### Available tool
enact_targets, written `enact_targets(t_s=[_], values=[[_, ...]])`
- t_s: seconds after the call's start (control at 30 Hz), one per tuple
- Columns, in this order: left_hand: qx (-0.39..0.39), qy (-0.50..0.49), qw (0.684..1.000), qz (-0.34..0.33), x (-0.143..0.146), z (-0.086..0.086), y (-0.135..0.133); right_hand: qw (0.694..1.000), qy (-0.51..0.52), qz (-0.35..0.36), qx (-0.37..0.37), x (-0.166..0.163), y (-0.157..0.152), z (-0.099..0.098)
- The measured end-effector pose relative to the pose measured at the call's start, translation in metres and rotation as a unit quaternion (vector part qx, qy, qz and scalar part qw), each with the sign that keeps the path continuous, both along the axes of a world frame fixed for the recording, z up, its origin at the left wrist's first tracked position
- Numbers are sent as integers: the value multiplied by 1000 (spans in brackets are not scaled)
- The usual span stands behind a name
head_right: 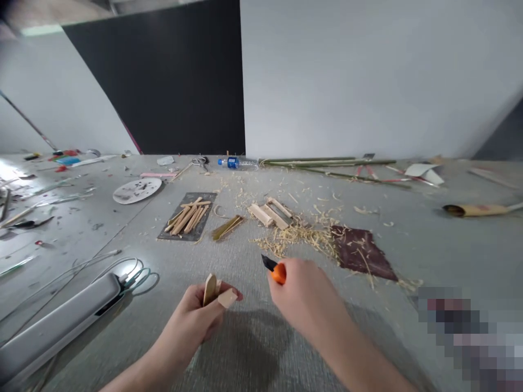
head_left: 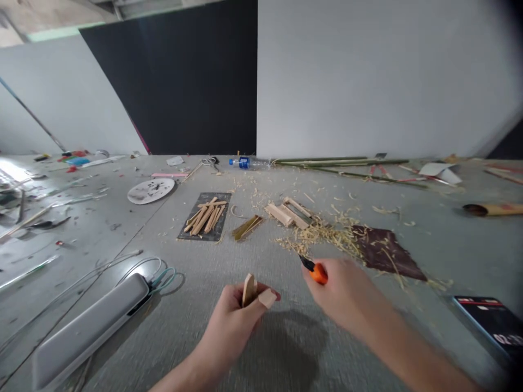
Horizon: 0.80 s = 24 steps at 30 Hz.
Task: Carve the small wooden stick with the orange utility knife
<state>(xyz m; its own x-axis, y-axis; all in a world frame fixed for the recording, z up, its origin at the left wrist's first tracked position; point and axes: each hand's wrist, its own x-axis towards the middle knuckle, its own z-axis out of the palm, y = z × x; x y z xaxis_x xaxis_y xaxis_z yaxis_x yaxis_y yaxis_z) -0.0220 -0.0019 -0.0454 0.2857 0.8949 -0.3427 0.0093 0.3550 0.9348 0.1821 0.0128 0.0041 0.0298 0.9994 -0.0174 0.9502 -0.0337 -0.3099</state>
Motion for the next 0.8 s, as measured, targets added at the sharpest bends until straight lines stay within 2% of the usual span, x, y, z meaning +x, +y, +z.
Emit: enact_targets(t_s=[0.1, 0.2, 0.3, 0.37, 0.43, 0.47, 0.63, 0.8], values=[[-6, -2, 1000, 9, 2, 0, 2, 1000, 12, -7, -23, 7, -10, -3], [-20, -45, 999, 20, 5, 2, 1, 999, 40, -19, -6, 14, -16, -6], [-19, -61, 997, 35, 7, -1, 2, 993, 110, -41, 8, 23, -14, -11], [-16, -51, 998, 33, 7, -6, 5, 978, 198, -53, 29, 30, -9, -19], [-8, -44, 999, 20, 7, -10, 8, 942, 326, -41, 69, 38, -2, -31], [-3, -44, 999, 17, 7, -12, 9, 933, 348, -42, 83, 41, 1, -38], [30, -46, 998, 15, 1, -11, 9, 906, 399, -54, 130, 51, 10, -64], [65, -57, 996, 8, -4, -7, 9, 914, 376, -54, 146, 49, 9, -69]])
